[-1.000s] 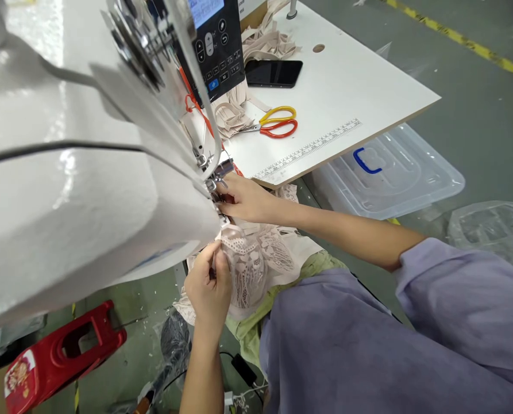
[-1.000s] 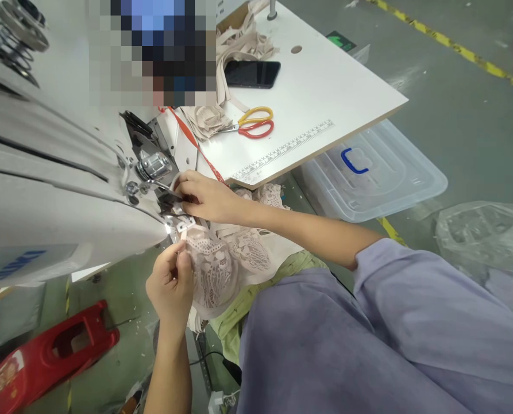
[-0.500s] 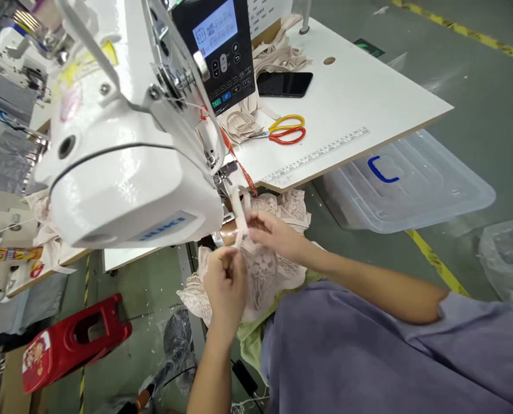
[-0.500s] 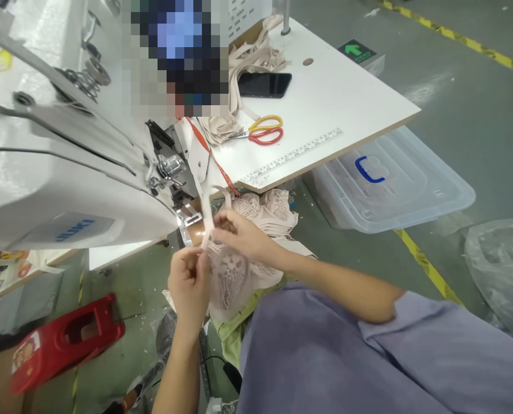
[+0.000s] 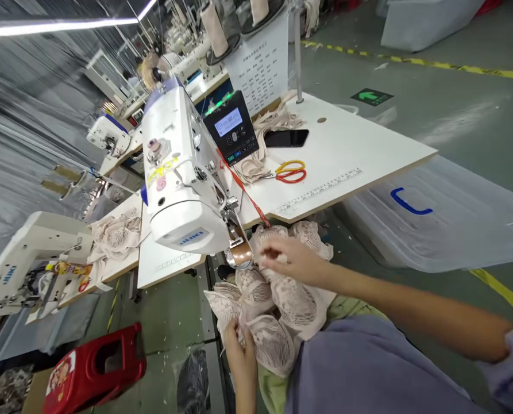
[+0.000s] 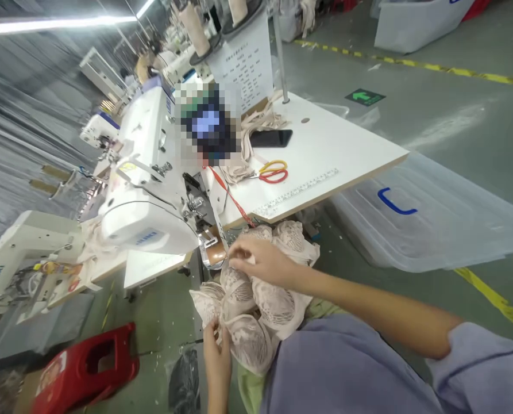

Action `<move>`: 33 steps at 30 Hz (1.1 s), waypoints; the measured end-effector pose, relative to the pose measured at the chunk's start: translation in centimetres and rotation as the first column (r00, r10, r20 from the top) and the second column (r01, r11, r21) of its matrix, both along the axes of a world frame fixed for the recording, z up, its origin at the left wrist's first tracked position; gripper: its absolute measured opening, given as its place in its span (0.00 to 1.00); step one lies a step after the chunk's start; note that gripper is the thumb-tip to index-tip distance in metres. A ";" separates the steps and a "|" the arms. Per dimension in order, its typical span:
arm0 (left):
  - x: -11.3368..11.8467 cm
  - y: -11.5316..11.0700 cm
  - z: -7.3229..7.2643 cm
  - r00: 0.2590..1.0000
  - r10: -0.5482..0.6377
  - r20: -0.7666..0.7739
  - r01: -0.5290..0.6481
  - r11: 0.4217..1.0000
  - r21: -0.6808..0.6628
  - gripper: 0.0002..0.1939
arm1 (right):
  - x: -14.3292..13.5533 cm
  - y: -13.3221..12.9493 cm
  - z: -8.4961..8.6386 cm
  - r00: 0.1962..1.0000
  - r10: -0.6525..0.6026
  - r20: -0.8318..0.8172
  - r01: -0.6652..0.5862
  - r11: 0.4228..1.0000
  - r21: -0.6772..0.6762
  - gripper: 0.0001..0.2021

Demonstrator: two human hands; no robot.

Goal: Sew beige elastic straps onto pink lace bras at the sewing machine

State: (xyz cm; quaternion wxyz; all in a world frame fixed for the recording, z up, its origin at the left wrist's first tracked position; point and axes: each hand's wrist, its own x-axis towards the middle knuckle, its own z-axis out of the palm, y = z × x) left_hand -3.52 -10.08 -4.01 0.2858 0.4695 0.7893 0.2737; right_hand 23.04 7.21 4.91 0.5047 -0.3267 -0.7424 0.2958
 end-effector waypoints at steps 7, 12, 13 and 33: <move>-0.6 0.3 2.8 0.996 0.038 -0.079 -0.024 0.986 0.166 0.28 | 1.2 6.0 15.4 0.946 -0.304 -0.115 0.308 0.724 0.617 0.13; 0.0 0.9 4.9 0.999 0.011 -0.042 -0.001 0.975 0.224 0.26 | -0.1 8.3 19.0 0.938 -0.346 -0.003 0.241 0.648 0.723 0.08; 0.0 0.8 5.2 0.999 0.000 -0.039 0.009 0.973 0.230 0.26 | -0.1 8.5 19.4 0.940 -0.340 0.001 0.231 0.639 0.733 0.08; 9.3 7.2 18.7 0.661 -0.485 -0.573 0.746 0.510 0.428 0.17 | -1.9 4.5 0.8 0.921 -0.057 -0.385 -0.187 0.803 -0.566 0.10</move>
